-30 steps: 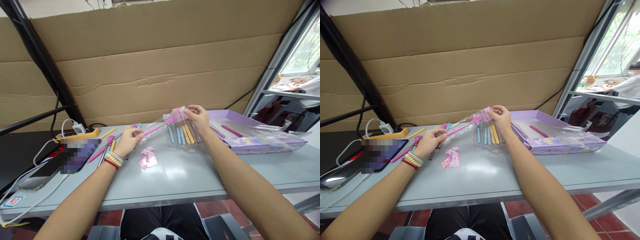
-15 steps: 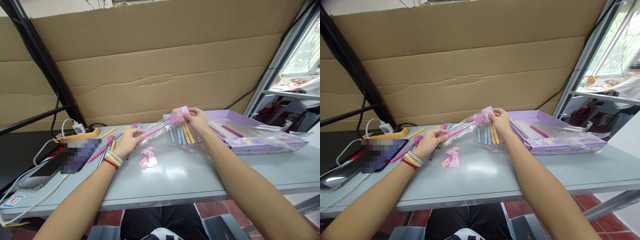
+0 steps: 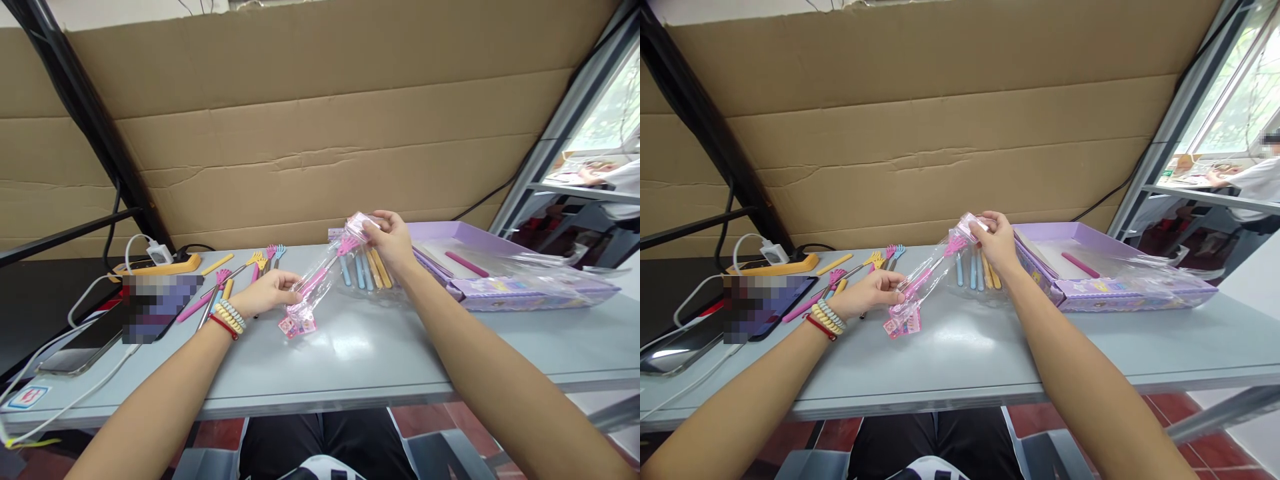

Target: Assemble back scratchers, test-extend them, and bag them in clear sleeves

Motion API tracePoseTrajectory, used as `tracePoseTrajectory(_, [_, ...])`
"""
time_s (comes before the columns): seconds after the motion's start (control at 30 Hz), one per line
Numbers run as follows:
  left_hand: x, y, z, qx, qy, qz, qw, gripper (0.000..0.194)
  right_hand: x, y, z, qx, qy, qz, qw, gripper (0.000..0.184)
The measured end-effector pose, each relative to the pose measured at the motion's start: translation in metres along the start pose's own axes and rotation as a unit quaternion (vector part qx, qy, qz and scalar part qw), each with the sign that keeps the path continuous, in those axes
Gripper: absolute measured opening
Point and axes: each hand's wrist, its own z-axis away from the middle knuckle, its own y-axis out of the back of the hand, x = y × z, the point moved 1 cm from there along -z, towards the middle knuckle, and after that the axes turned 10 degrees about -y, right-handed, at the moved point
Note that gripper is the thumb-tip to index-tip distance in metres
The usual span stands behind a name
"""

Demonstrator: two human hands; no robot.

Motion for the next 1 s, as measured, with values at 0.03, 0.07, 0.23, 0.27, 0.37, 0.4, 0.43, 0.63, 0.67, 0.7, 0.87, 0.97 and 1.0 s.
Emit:
tracePoseTrajectory(0.03, [0.000,0.000,-0.001,0.016,0.002,0.005,1.000,0.024,0.000,0.000,0.000,0.024,0.008,0.014,1.000,0.051])
tracePoseTrajectory(0.07, [0.000,0.000,-0.001,0.033,0.003,0.009,0.999,0.026,0.001,0.001,0.000,0.054,0.027,0.039,0.997,0.051])
tracePoseTrajectory(0.23, [-0.006,0.000,-0.006,0.119,-0.013,0.042,0.992,0.036,0.000,-0.009,0.018,0.012,0.151,0.198,0.968,0.042])
tracePoseTrajectory(0.27, [-0.008,-0.001,-0.007,0.136,-0.019,0.047,0.989,0.038,0.000,-0.014,0.025,-0.064,0.152,0.210,0.964,0.043])
tracePoseTrajectory(0.37, [-0.010,-0.001,-0.008,0.188,-0.036,0.061,0.980,0.042,-0.001,-0.032,0.054,-0.304,0.120,0.235,0.915,0.048])
tracePoseTrajectory(0.4, [-0.010,-0.002,-0.009,0.201,-0.040,0.065,0.977,0.042,-0.001,-0.037,0.062,-0.368,0.110,0.241,0.891,0.048])
tracePoseTrajectory(0.43, [-0.010,-0.002,-0.009,0.208,-0.044,0.067,0.975,0.042,-0.001,-0.041,0.069,-0.417,0.108,0.250,0.867,0.046])
tracePoseTrajectory(0.63, [-0.011,-0.005,-0.010,0.202,-0.045,0.059,0.976,0.039,0.001,-0.051,0.080,-0.467,0.150,0.285,0.823,0.026])
tracePoseTrajectory(0.67, [-0.012,-0.006,-0.010,0.201,-0.045,0.053,0.977,0.039,0.002,-0.051,0.079,-0.461,0.147,0.290,0.826,0.025])
tracePoseTrajectory(0.7, [-0.013,-0.007,-0.011,0.200,-0.045,0.046,0.978,0.040,0.002,-0.052,0.079,-0.454,0.140,0.297,0.828,0.025])
tracePoseTrajectory(0.87, [-0.017,-0.013,-0.012,0.203,-0.045,0.034,0.977,0.038,0.005,-0.053,0.079,-0.401,0.125,0.332,0.844,0.031])
tracePoseTrajectory(0.97, [-0.018,-0.015,-0.013,0.211,-0.042,0.018,0.976,0.039,0.006,-0.054,0.080,-0.379,0.136,0.367,0.838,0.036])
tracePoseTrajectory(1.0, [-0.018,-0.015,-0.013,0.212,-0.038,0.015,0.977,0.040,0.006,-0.054,0.081,-0.374,0.139,0.379,0.835,0.037])
